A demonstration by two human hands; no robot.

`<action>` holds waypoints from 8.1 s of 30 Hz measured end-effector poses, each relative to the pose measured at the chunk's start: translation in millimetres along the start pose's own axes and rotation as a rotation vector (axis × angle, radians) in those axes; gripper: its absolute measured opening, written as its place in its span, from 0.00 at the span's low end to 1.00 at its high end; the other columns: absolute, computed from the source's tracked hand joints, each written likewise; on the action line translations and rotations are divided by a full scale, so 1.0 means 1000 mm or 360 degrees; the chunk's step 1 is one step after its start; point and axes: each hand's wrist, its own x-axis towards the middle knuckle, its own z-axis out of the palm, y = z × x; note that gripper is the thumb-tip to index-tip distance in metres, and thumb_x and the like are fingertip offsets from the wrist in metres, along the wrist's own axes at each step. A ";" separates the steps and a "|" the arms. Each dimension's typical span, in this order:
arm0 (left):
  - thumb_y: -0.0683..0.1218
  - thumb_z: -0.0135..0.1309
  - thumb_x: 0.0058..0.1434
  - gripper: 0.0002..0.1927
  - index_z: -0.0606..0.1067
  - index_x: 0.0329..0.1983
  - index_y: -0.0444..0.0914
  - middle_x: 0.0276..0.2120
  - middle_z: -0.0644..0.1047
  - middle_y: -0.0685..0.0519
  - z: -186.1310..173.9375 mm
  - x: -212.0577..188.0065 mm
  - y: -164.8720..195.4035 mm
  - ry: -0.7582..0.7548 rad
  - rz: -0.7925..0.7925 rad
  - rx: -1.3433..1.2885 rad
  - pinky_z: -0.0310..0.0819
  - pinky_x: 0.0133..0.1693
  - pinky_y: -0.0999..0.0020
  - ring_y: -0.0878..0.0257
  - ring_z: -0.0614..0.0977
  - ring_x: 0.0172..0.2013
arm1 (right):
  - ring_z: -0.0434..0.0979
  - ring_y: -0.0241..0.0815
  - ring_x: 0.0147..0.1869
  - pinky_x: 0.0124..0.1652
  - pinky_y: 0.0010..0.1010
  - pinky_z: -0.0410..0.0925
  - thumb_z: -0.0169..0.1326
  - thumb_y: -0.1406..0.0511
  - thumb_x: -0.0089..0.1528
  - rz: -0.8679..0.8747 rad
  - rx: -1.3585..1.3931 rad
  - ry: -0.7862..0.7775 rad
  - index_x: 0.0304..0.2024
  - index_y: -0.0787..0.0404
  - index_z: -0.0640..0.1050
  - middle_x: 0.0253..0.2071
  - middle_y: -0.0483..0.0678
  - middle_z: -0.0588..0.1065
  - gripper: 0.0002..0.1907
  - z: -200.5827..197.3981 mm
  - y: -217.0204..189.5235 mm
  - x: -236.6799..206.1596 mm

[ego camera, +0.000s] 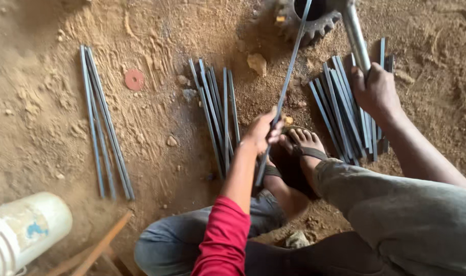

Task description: The person sits on the ground and repeatedly sharpens the ends of metal rods using a hammer and a gear-like anvil. They pick up rods from a pile, strike them against the gear, and place the sharpened rods into a separate pile.

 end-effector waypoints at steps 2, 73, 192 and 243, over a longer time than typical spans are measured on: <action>0.55 0.39 0.77 0.19 0.72 0.47 0.35 0.25 0.72 0.56 0.029 0.006 0.034 -0.0124 0.0165 -0.0013 0.65 0.20 0.73 0.69 0.68 0.19 | 0.79 0.55 0.25 0.24 0.44 0.73 0.47 0.55 0.76 -0.0065 -0.0050 0.0047 0.45 0.75 0.76 0.25 0.64 0.76 0.24 0.003 0.009 -0.003; 0.52 0.62 0.69 0.14 0.78 0.37 0.35 0.32 0.79 0.50 0.162 -0.006 0.080 -0.0604 0.0928 -0.0577 0.79 0.37 0.63 0.62 0.81 0.32 | 0.81 0.51 0.32 0.29 0.41 0.75 0.48 0.59 0.84 -0.0216 -0.0060 -0.0012 0.45 0.78 0.75 0.26 0.63 0.76 0.24 0.026 0.045 0.002; 0.48 0.52 0.70 0.12 0.79 0.44 0.35 0.26 0.77 0.54 0.064 0.052 0.052 0.0707 0.0717 0.0793 0.61 0.17 0.77 0.71 0.71 0.18 | 0.81 0.54 0.26 0.29 0.46 0.76 0.50 0.60 0.68 0.0059 0.0218 -0.0006 0.37 0.66 0.78 0.25 0.58 0.79 0.15 -0.036 -0.021 0.011; 0.41 0.50 0.71 0.21 0.70 0.65 0.27 0.41 0.79 0.42 0.108 -0.039 0.099 -0.0331 0.0383 -0.0214 0.83 0.42 0.65 0.59 0.82 0.38 | 0.77 0.44 0.25 0.25 0.38 0.71 0.49 0.60 0.75 -0.0191 0.0181 0.0099 0.46 0.71 0.77 0.24 0.55 0.75 0.17 0.048 0.008 0.036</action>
